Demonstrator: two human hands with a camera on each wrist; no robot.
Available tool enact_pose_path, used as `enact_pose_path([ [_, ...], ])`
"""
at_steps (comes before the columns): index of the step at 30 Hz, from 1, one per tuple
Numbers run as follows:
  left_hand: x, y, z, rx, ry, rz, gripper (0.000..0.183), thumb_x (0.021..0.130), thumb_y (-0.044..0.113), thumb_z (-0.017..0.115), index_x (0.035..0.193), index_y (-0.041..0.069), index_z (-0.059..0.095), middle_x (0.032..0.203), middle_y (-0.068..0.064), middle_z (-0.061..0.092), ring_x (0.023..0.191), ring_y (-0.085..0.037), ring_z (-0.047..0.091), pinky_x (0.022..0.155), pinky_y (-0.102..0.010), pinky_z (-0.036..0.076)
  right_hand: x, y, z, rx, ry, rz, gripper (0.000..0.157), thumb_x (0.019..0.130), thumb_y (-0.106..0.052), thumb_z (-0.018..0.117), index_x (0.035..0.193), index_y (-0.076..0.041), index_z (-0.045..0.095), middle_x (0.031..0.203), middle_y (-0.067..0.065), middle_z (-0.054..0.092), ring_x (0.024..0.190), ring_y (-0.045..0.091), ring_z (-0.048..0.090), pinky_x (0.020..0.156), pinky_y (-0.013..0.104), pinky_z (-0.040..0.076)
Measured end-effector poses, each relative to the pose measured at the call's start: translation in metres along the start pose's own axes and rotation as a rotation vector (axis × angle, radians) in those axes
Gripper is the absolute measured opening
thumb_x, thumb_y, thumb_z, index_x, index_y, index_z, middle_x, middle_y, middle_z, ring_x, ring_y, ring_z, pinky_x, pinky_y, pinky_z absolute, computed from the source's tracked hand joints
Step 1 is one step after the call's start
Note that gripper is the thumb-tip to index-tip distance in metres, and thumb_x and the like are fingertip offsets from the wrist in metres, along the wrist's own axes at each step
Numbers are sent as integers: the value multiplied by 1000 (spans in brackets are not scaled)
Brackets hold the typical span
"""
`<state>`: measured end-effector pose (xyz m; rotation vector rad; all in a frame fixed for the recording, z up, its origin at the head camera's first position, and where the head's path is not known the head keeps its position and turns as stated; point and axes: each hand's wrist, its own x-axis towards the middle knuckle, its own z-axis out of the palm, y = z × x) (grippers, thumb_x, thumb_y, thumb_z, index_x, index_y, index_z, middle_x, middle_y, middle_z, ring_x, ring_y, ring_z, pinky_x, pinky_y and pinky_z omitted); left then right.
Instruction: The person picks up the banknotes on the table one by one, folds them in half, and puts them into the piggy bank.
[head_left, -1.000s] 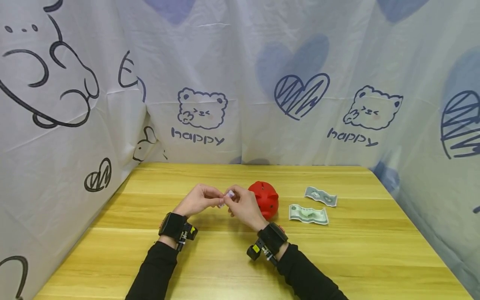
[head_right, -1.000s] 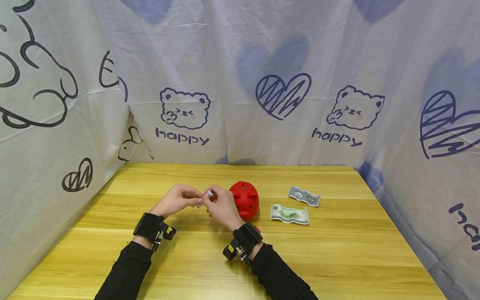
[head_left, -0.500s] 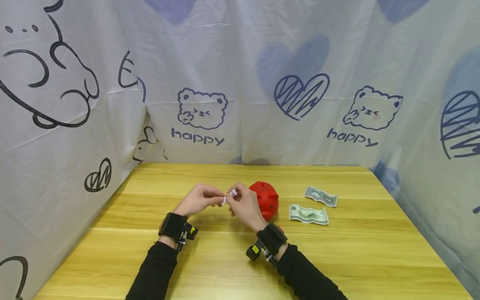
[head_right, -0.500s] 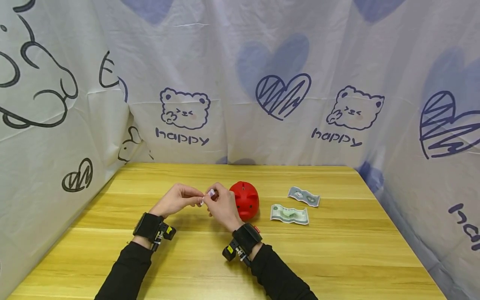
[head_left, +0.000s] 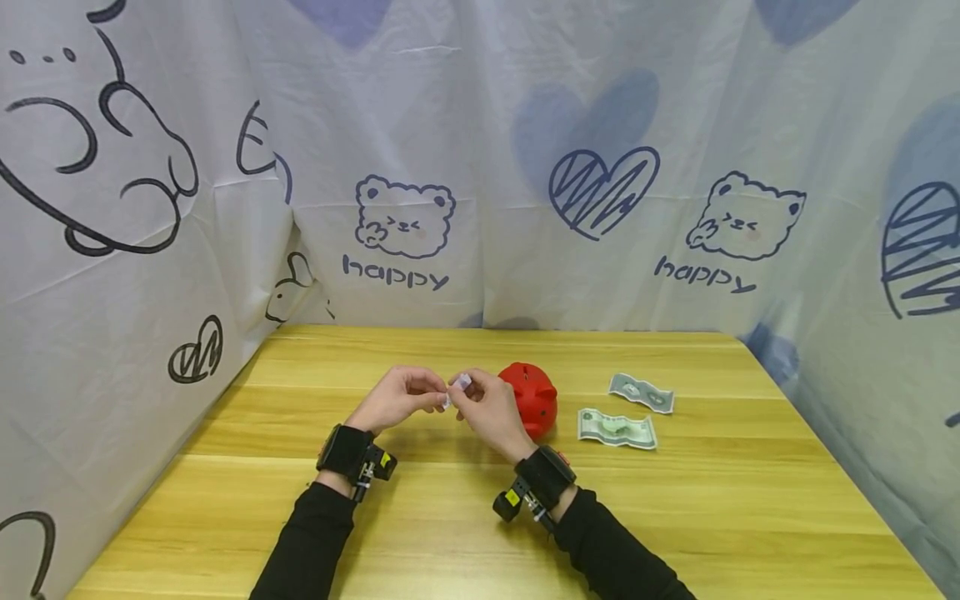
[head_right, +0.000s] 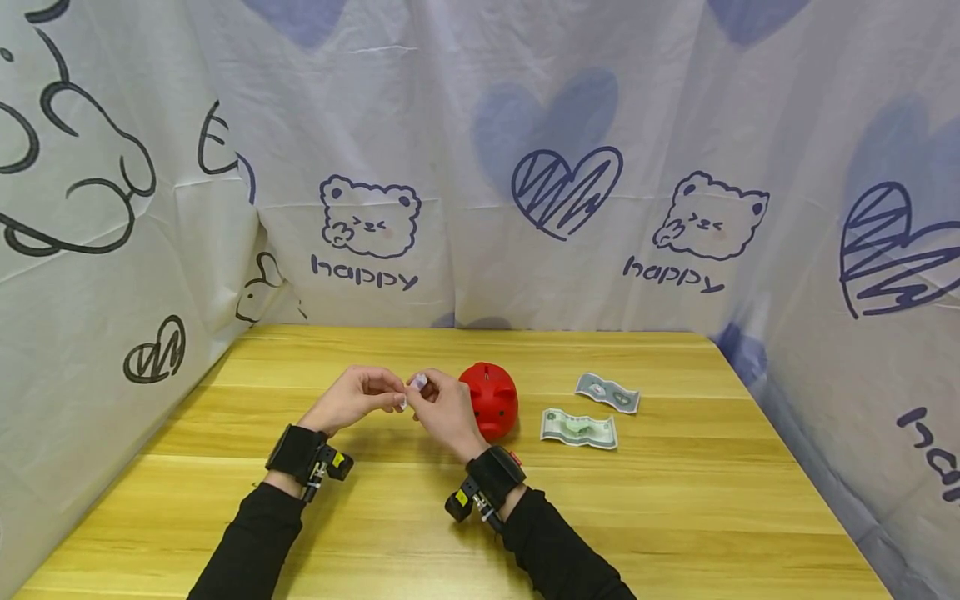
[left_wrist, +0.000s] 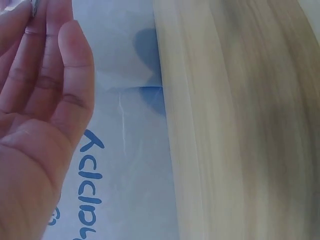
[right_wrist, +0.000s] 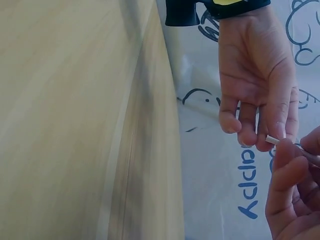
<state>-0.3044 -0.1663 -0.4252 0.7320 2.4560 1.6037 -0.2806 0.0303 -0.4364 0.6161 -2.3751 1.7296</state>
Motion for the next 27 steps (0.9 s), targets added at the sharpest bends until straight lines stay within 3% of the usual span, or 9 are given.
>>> enact_pose_path([
  [2,0,0,1,-6,-2,3,10,93,11,67,99,5,72,92,-15,74,88,-38,69,82,-57,53,0,0,0,-6,-3,-5,10,95,-19,63,98,-10,68,82,21,68,68,37,66,51,25,50],
  [5,0,0,1,-2,-3,6,9,91,12,69,97,6,72,91,-14,74,90,-42,67,81,-51,55,0,1,0,-17,6,-2,10,96,-18,62,97,-10,67,75,16,68,59,27,64,48,26,49],
  [9,0,1,2,21,-12,13,10,87,16,75,95,9,75,92,-9,75,89,-32,69,80,-38,56,0,2,0,-27,37,4,9,95,-16,62,97,-8,66,67,6,65,50,16,59,45,28,50],
  [13,0,1,3,33,-20,15,15,84,19,78,96,10,76,94,-7,75,87,-21,70,79,-35,56,0,3,-1,-26,58,11,12,95,-15,62,97,-4,66,67,6,65,52,24,62,45,29,51],
  [18,-1,2,3,32,-23,22,16,83,19,79,97,11,75,95,-7,75,87,-21,70,78,-36,56,0,2,-1,-15,68,13,16,94,-16,63,99,-2,67,69,7,67,59,39,65,43,27,49],
  [27,-1,1,2,5,-10,43,17,86,16,76,102,10,77,98,-8,76,89,-19,71,80,-34,57,1,1,-1,79,-4,31,14,93,-25,69,99,-12,69,78,12,69,64,25,66,51,33,55],
])
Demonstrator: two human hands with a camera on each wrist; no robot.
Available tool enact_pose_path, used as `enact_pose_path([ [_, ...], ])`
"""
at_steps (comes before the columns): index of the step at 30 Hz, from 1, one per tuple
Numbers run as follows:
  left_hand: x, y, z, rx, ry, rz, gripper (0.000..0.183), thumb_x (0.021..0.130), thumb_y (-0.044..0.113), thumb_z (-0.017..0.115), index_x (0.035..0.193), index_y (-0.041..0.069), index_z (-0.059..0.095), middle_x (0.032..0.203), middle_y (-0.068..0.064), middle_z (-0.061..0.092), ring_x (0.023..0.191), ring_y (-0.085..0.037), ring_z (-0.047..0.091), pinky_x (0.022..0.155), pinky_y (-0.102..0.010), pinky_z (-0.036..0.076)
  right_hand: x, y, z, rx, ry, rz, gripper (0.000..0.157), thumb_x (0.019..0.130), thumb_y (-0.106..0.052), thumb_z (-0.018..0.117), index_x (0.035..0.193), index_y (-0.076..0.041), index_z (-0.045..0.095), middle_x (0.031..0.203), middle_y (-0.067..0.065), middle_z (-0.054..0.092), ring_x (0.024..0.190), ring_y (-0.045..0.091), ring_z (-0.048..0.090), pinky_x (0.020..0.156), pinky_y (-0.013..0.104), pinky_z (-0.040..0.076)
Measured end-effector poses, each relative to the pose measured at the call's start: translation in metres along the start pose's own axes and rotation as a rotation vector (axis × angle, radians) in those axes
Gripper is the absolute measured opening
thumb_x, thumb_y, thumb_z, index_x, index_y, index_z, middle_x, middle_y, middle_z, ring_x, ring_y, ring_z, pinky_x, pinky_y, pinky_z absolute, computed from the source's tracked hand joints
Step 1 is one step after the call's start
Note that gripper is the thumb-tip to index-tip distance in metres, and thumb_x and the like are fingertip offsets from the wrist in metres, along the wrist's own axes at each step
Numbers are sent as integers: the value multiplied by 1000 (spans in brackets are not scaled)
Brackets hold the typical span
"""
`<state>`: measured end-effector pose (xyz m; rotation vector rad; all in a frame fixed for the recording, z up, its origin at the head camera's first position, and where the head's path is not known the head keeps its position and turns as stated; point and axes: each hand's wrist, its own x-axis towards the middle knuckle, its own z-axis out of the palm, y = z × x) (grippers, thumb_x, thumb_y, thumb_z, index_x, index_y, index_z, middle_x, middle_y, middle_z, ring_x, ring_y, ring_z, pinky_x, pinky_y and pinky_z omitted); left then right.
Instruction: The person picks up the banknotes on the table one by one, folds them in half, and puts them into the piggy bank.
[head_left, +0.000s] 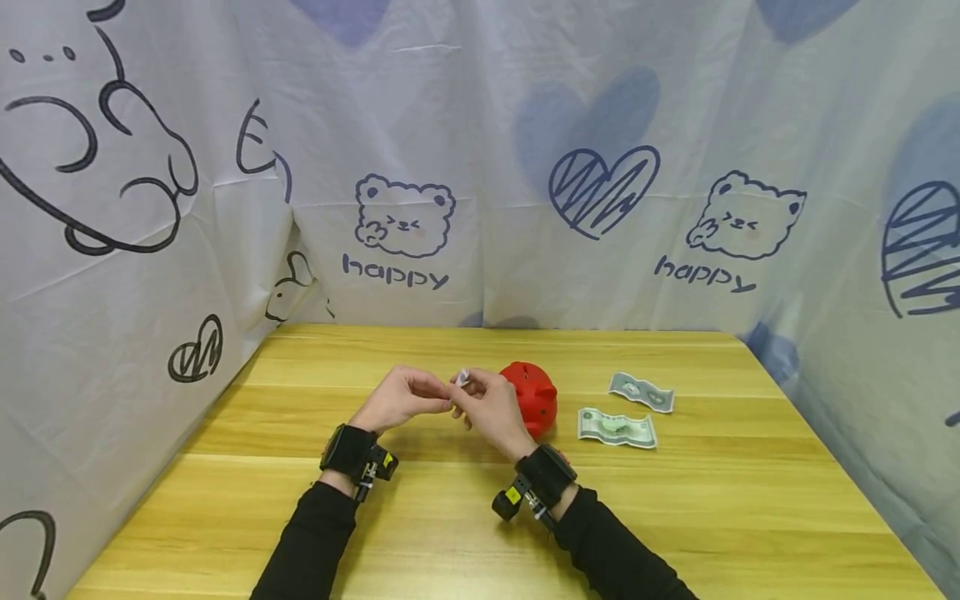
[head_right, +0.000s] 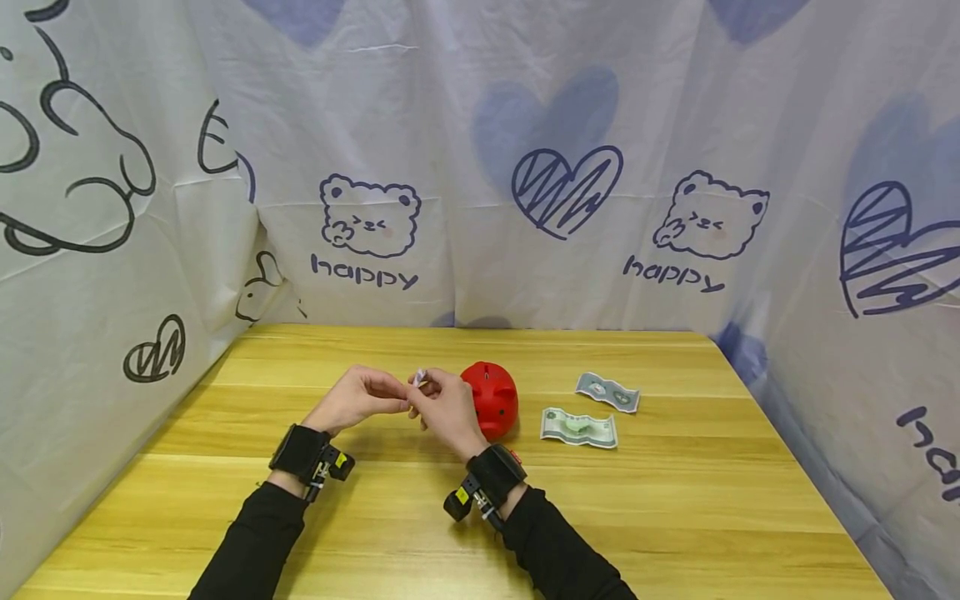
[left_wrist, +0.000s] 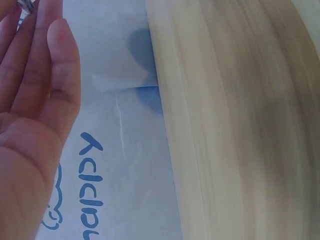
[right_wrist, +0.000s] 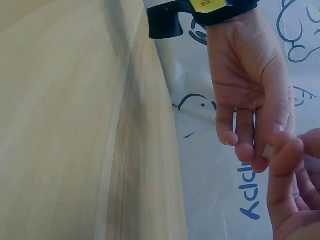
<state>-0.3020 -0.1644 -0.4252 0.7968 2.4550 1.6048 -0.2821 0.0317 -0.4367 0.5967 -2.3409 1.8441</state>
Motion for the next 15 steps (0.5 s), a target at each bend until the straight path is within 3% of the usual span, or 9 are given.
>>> enact_pose_path([
  [8,1,-1,1,8,7,-1,16,88,15,74,102,9,77,97,-10,76,87,-18,71,79,-34,58,1,0,-1,-52,-41,59,20,96,-29,64,110,-16,71,85,4,68,65,15,59,54,25,49],
  [15,1,-1,1,31,53,-11,12,89,17,73,98,10,78,92,-9,75,79,-18,69,77,-49,56,1,-1,-2,-73,-46,27,20,97,-25,63,110,-13,71,87,13,67,66,13,57,57,24,52],
])
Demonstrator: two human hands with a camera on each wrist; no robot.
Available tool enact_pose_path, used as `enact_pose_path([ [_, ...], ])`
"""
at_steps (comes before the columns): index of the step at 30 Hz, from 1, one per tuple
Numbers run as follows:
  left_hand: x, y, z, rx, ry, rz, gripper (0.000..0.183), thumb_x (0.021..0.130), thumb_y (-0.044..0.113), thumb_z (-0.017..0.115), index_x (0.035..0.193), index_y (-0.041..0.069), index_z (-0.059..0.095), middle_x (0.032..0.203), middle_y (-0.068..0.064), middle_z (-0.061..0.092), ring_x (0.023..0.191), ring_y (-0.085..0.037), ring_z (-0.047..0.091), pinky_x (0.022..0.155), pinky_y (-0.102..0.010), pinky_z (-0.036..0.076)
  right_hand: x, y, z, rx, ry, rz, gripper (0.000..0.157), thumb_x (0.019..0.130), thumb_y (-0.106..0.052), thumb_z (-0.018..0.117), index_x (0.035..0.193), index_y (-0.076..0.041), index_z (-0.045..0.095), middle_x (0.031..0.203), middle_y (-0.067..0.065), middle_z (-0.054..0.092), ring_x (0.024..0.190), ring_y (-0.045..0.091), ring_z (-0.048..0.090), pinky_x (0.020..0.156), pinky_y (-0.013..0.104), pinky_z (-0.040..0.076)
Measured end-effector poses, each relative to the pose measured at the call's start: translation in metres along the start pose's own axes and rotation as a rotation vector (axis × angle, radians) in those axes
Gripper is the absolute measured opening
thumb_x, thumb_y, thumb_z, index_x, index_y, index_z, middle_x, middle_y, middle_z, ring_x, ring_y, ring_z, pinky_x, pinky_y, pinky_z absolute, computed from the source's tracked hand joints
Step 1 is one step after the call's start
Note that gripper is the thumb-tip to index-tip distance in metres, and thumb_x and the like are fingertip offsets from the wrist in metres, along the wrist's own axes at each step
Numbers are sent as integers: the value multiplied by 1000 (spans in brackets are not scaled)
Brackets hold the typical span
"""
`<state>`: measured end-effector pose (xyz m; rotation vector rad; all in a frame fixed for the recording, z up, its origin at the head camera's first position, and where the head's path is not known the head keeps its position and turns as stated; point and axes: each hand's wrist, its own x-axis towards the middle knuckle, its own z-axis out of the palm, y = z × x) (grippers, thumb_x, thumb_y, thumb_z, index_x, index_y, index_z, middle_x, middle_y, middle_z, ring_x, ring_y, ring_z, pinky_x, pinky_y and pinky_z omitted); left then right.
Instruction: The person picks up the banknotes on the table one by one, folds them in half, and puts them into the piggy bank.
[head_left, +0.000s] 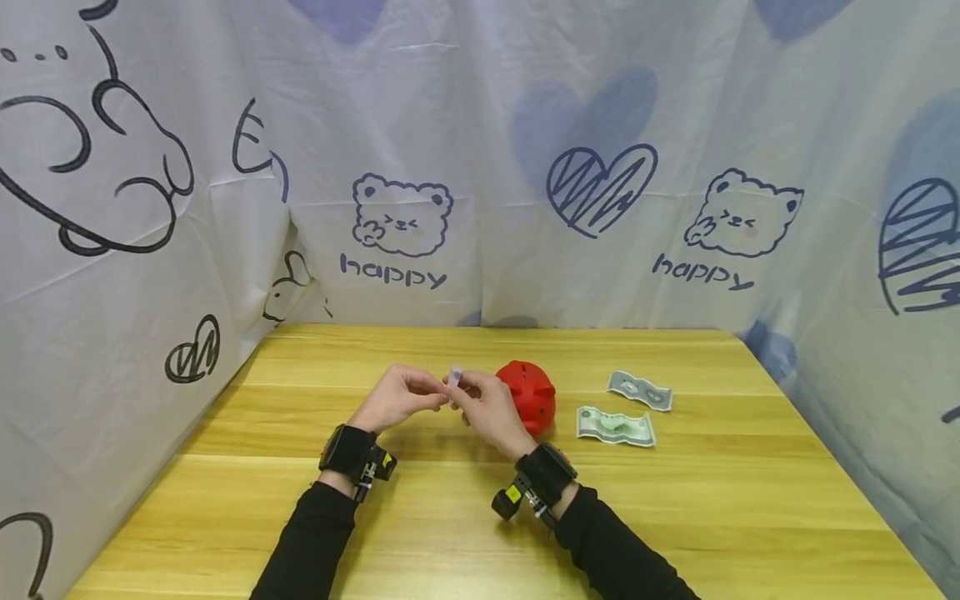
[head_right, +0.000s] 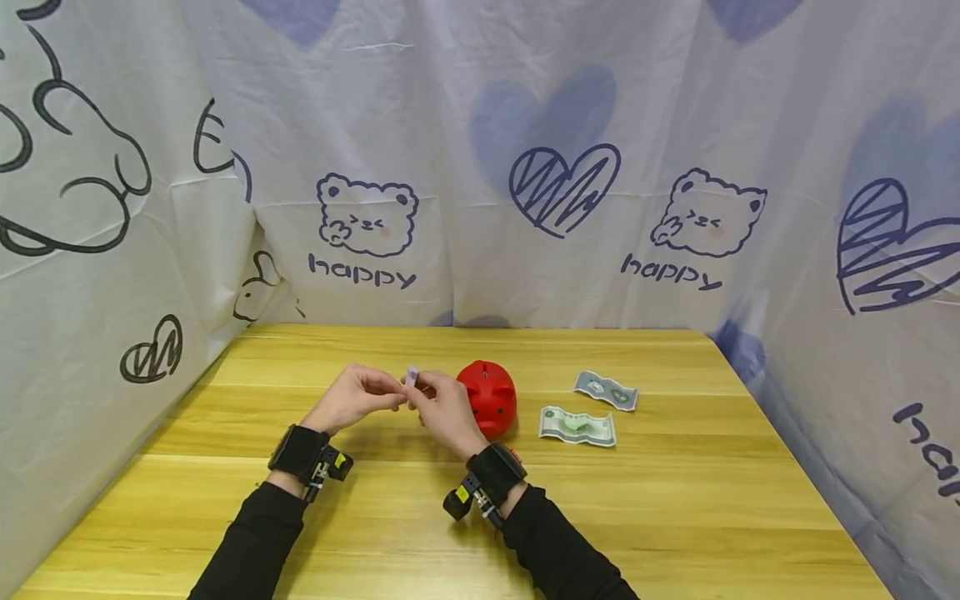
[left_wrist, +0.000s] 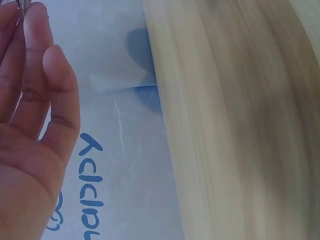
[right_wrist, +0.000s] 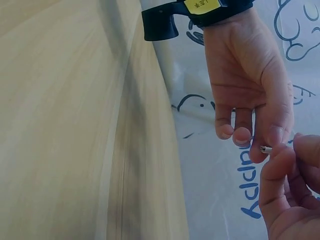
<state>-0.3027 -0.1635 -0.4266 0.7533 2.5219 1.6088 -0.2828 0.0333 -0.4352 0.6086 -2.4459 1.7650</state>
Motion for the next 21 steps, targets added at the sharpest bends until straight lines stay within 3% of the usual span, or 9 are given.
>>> enact_pose_path([
  [9,0,0,-1,-15,-48,10,14,87,17,75,100,11,78,96,-7,76,89,-19,70,80,-34,57,0,2,-1,59,-8,-5,16,93,-25,68,104,-15,72,85,4,68,72,25,64,69,53,57],
  [15,1,1,0,-26,-53,11,17,85,15,77,102,9,76,97,-9,76,90,-19,70,80,-31,57,1,1,-1,45,3,5,16,92,-30,69,101,-18,73,87,2,71,69,21,63,62,40,58],
  [21,-1,2,1,-39,-47,7,18,85,14,77,102,8,76,98,-11,75,89,-19,72,80,-30,57,0,-1,-2,31,2,28,20,93,-35,67,103,-19,74,84,1,70,60,16,55,53,26,49],
])
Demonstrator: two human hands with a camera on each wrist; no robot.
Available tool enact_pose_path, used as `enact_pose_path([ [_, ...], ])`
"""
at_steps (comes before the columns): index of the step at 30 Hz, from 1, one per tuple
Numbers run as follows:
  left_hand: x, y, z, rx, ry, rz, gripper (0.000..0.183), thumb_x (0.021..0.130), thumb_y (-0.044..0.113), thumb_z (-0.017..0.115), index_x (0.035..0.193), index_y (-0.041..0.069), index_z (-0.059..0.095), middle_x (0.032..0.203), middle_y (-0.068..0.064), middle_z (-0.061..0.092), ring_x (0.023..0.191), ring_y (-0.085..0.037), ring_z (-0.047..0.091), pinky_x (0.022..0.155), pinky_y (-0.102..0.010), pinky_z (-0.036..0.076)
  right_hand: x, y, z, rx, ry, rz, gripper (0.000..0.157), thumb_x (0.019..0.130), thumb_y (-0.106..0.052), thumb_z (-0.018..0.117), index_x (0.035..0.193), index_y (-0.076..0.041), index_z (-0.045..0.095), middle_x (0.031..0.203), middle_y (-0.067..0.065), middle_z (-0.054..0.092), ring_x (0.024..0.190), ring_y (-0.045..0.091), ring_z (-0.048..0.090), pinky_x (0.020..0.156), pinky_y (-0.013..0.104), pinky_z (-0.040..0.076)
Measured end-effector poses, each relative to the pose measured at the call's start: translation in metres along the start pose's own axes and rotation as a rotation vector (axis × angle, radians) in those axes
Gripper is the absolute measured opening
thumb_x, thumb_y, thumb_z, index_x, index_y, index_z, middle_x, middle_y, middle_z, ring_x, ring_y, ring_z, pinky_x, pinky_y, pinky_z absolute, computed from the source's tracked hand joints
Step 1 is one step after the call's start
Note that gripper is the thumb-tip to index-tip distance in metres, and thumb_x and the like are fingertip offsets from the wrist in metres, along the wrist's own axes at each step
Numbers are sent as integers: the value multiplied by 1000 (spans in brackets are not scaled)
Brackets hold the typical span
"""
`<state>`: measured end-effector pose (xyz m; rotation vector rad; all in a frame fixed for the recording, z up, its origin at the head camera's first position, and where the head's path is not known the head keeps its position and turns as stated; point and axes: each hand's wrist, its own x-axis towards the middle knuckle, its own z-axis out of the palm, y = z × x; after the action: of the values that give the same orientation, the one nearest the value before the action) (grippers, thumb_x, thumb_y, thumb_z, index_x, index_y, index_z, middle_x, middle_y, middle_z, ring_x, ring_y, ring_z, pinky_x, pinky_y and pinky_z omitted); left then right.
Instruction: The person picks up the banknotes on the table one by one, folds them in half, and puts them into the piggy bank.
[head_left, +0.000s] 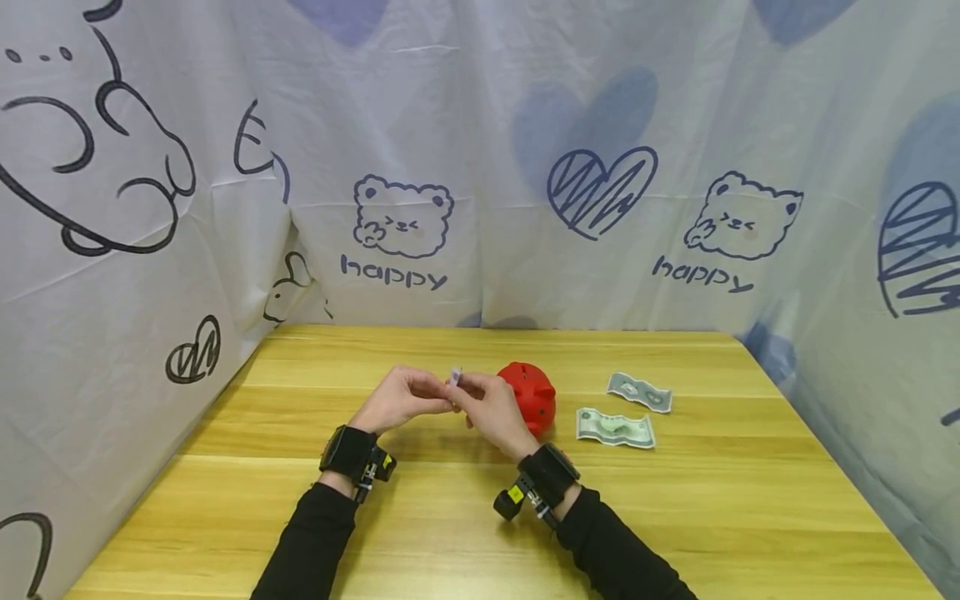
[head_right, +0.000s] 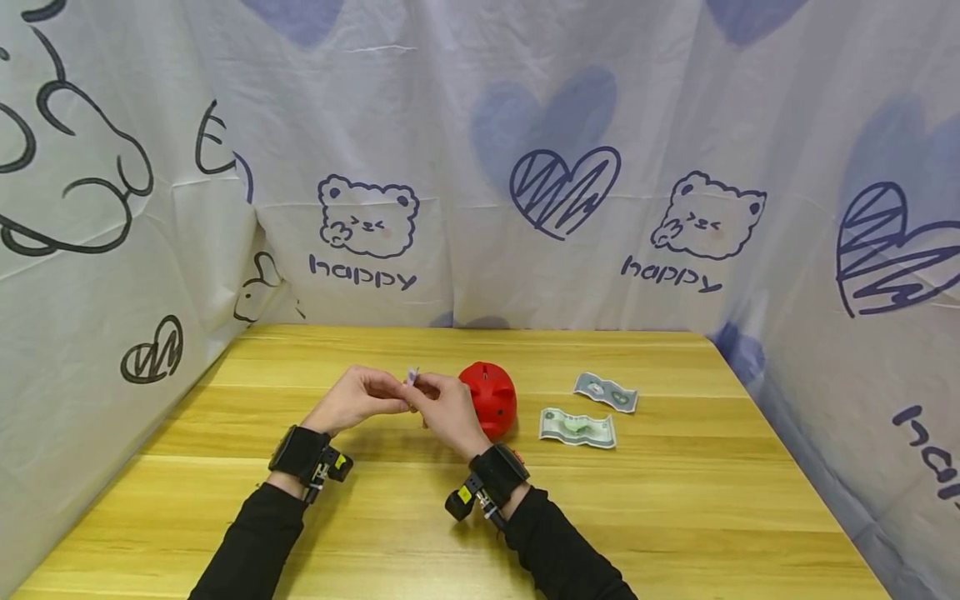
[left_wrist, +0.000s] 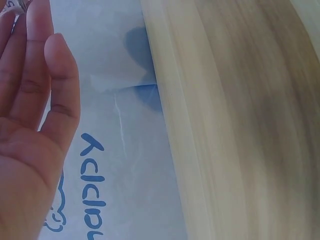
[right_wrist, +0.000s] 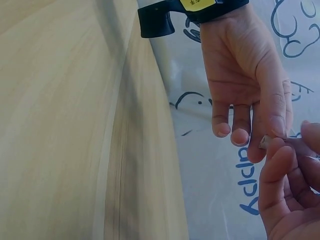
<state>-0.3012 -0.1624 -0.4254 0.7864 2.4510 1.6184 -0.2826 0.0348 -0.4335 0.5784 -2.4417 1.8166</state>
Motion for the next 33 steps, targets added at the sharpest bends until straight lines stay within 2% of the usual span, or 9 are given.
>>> enact_pose_path([
  [15,1,0,-1,61,8,14,15,87,17,75,101,12,77,96,-7,76,87,-19,71,78,-33,57,1,2,1,-13,8,-21,21,96,-30,64,108,-14,72,81,5,66,58,13,54,53,25,50],
  [22,1,2,0,55,20,3,13,87,15,75,99,12,77,96,-6,76,87,-18,71,78,-32,57,0,1,2,-30,6,-29,19,98,-29,61,106,-14,70,83,5,66,60,14,55,54,24,51],
  [29,2,1,2,55,33,20,9,88,15,74,94,9,73,95,-7,75,84,-17,71,77,-31,57,0,1,1,-46,-2,-17,18,100,-28,58,107,-15,67,86,3,66,60,13,56,55,24,51],
  [33,3,0,3,45,36,22,10,87,15,74,94,8,73,95,-7,75,85,-17,71,78,-31,57,-1,2,1,-54,-2,-11,19,101,-29,55,109,-15,66,87,4,66,63,22,60,56,24,51],
])
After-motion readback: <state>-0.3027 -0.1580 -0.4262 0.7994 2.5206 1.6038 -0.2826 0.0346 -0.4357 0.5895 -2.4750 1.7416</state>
